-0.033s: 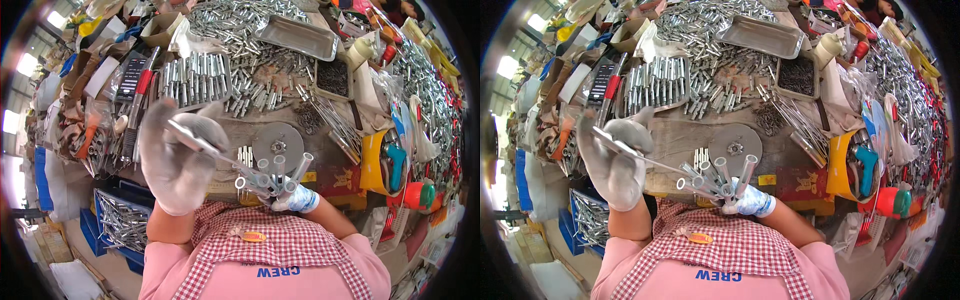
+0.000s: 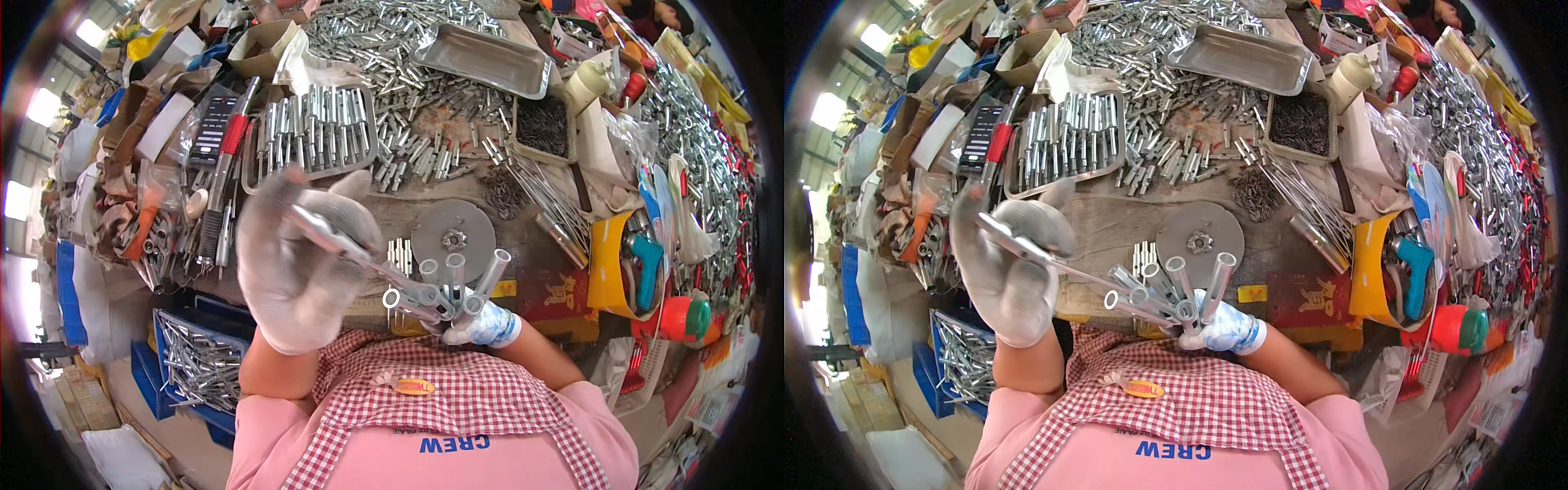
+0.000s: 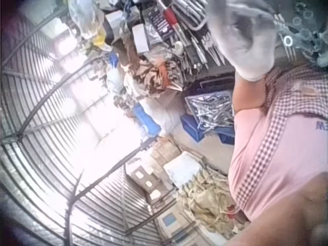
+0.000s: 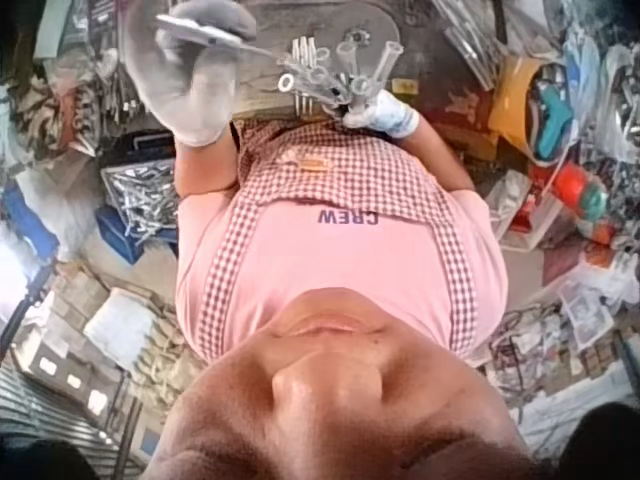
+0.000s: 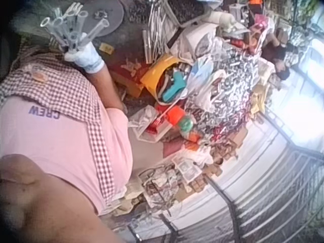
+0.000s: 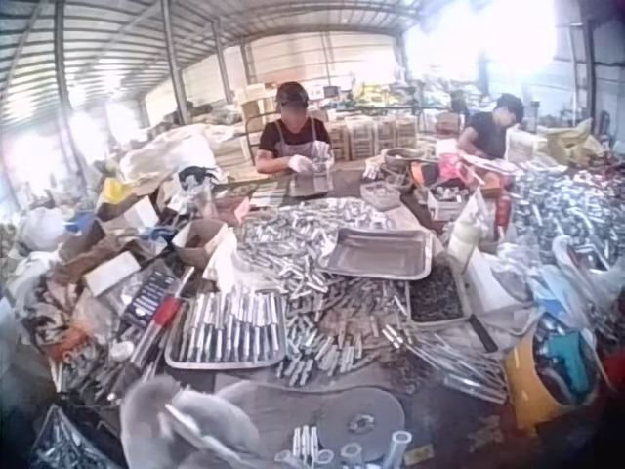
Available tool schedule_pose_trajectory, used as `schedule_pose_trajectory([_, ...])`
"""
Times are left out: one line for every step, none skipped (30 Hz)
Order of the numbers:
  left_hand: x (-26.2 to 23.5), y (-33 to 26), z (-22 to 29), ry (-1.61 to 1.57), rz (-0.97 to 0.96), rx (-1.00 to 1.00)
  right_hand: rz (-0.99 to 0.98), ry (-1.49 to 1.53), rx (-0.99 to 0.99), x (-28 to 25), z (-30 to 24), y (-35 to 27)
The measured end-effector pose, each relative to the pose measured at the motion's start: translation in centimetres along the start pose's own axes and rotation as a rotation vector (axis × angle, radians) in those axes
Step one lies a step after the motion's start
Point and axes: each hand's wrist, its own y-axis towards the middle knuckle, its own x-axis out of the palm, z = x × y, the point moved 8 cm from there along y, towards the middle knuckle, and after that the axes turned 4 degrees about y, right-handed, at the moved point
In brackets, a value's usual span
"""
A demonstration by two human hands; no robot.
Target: The person assembles metal anchor bolts by inserting metal pins into hollow metal sleeves by hand, retrieving parts from a storage bin, and organizing assembled bolts on metal trays.
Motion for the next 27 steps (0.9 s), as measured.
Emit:
schedule_pose_trajectory([0.3, -0.4, -0.3, 0.024, -0.033, -0.013, -0.011, 0.017, -0.037, 0.2, -0.5, 0.1])
schedule_pose_trajectory([0.6, -0.9, -0.8, 0.049, -0.066, -0.026, -0.022, 0.034, -0.073, 0.3, -0.9, 0.2])
schedule_pose_trajectory([1.1, -1.3, -0.9, 0.044, -0.069, -0.029, -0.016, 0.036, -0.073, 0.0, -0.7, 0.1])
schedule_pose_trajectory([1.9, -1.6, -1.4, -0.012, -0.081, -0.082, -0.026, -0.002, -0.061, -0.2, -0.3, 0.0])
schedule_pose_trajectory([2.5, -1.9, -1.9, -0.068, -0.093, -0.135, -0.037, -0.041, -0.048, -0.3, 0.1, -0.1])
schedule_pose_trajectory([2.6, -2.2, -2.1, -0.068, -0.093, -0.138, -0.037, -0.038, -0.047, -0.1, 0.1, -0.1])
schedule_pose_trajectory([3.4, -2.6, -2.5, 0.007, -0.184, -0.147, -0.008, 0.040, -0.061, 0.0, -0.2, -0.1])
schedule_pose_trajectory([4.0, -3.1, -2.9, 0.081, -0.274, -0.155, 0.020, 0.118, -0.074, 0.0, -0.4, -0.1])
schedule_pose_trajectory([4.2, -3.3, -3.1, 0.084, -0.293, -0.126, 0.022, 0.120, -0.073, 0.2, -0.6, -0.1])
schedule_pose_trajectory([4.2, -3.4, -3.2, 0.083, -0.294, -0.128, 0.045, 0.122, -0.069, 0.2, -0.8, 0.0])
schedule_pose_trajectory([4.0, -3.5, -3.2, 0.103, -0.283, -0.118, 0.068, 0.124, -0.065, 0.1, -0.9, 0.1])
schedule_pose_trajectory([3.9, -3.5, -3.1, 0.122, -0.273, -0.109, 0.069, 0.125, -0.064, -0.2, -0.8, 0.1])
schedule_pose_trajectory([4.0, -3.6, -3.1, 0.122, -0.273, -0.110, 0.023, 0.090, -0.087, -0.2, -0.8, 0.0])
schedule_pose_trajectory([3.8, -3.7, -3.3, 0.114, -0.245, -0.168, -0.024, 0.055, -0.110, 0.0, -0.9, 0.0])
schedule_pose_trajectory([3.6, -3.8, -3.6, 0.107, -0.216, -0.225, -0.025, 0.055, -0.110, 0.2, -0.9, 0.0])
schedule_pose_trajectory([3.5, -3.6, -3.7, 0.108, -0.215, -0.224, -0.002, 0.056, -0.120, 0.2, -0.9, 0.1])
schedule_pose_trajectory([3.6, -3.4, -3.5, 0.096, -0.236, -0.199, 0.021, 0.058, -0.130, 0.1, -1.0, 0.1])
schedule_pose_trajectory([3.7, -3.3, -3.4, 0.083, -0.258, -0.175, 0.020, 0.059, -0.130, 0.3, -1.4, 0.2])
schedule_pose_trajectory([3.7, -3.3, -3.3, 0.084, -0.258, -0.176, 0.018, 0.131, -0.074, 0.5, -1.7, 0.2])
schedule_pose_trajectory([3.6, -3.3, -3.3, 0.092, -0.253, -0.195, 0.017, 0.204, -0.019, 0.6, -1.6, 0.2])
schedule_pose_trajectory([3.7, -3.3, -3.4, 0.099, -0.250, -0.212, 0.018, 0.203, -0.020, 0.6, -1.6, 0.2])
schedule_pose_trajectory([3.7, -3.3, -3.3, 0.098, -0.250, -0.211, 0.007, 0.198, -0.023, 0.6, -1.5, 0.2])
schedule_pose_trajectory([3.7, -3.2, -3.3, 0.102, -0.237, -0.217, -0.004, 0.194, -0.026, 0.6, -1.4, 0.3])
schedule_pose_trajectory([3.6, -3.2, -3.3, 0.106, -0.224, -0.223, -0.004, 0.194, -0.026, 0.5, -1.3, 0.2])
schedule_pose_trajectory([3.5, -3.1, -3.4, 0.106, -0.224, -0.224, -0.022, 0.204, -0.026, 0.5, -1.1, 0.2])
schedule_pose_trajectory([4.0, -2.9, -3.2, 0.093, -0.291, -0.187, -0.040, 0.215, -0.025, 0.5, -0.9, 0.1])
schedule_pose_trajectory([4.4, -2.8, -3.0, 0.079, -0.358, -0.150, -0.040, 0.215, -0.026, 0.5, -0.6, 0.2])
